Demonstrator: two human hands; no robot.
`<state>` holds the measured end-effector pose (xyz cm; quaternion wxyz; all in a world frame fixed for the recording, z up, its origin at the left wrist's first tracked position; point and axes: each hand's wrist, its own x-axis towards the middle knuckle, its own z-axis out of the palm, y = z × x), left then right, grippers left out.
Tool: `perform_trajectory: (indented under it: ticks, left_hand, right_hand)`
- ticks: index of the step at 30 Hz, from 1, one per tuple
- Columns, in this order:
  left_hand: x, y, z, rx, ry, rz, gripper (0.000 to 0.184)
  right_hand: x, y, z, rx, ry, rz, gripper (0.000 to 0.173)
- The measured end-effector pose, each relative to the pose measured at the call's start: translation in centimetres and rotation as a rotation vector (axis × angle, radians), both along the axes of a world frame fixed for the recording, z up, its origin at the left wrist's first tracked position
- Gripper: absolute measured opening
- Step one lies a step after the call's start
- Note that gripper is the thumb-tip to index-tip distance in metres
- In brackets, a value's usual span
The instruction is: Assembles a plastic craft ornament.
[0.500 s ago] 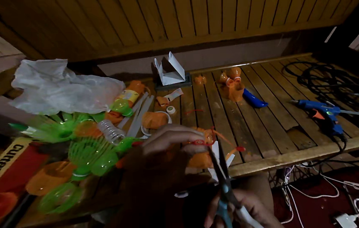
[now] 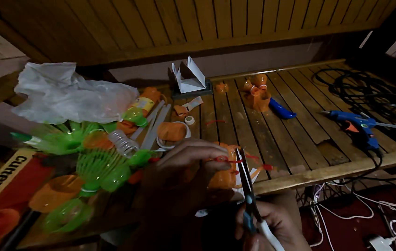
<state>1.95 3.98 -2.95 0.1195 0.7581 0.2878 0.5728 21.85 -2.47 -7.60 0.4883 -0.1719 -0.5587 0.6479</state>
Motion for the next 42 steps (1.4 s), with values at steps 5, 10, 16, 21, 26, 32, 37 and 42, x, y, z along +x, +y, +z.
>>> perform_trajectory:
  ticks: [5, 10, 16, 21, 26, 32, 37, 42]
  left_hand:
    - [0.0, -0.2, 0.1, -0.021, 0.013, 0.072, 0.007]
    - [-0.1, -0.3, 0.7, -0.050, 0.047, 0.169, 0.010]
    - [-0.1, 0.6, 1.1, -0.101, -0.079, 0.176, 0.008]
    - [-1.0, 1.3, 2.0, -0.092, -0.102, 0.190, 0.008]
    - [-2.6, 2.0, 3.4, 0.020, -0.052, 0.218, 0.009]
    - [-3.5, 3.0, 4.4, -0.090, -0.088, 0.191, 0.010]
    - [-2.4, 3.1, 3.5, -0.183, -0.118, 0.087, 0.010]
    - [-1.7, 3.4, 3.5, -0.294, -0.087, 0.104, 0.012]
  right_hand:
    - [-0.1, -0.1, 0.2, -0.013, -0.012, -0.058, 0.025]
    - [3.2, 2.9, 1.3, 0.034, -0.067, -0.447, 0.020]
    - [8.9, 11.0, 2.3, -0.031, -1.307, -0.907, 0.026]
    - [10.0, 12.3, 2.7, -0.146, -1.528, -0.839, 0.031]
    - [9.9, 12.3, 3.1, -0.153, -1.618, -0.817, 0.043]
    - [9.3, 15.1, 3.9, 0.142, -1.416, -0.976, 0.050]
    - [8.8, 22.3, 1.4, 0.294, -1.508, -0.729, 0.059]
    - [7.8, 23.4, -0.5, 0.322, -1.579, -0.762, 0.041]
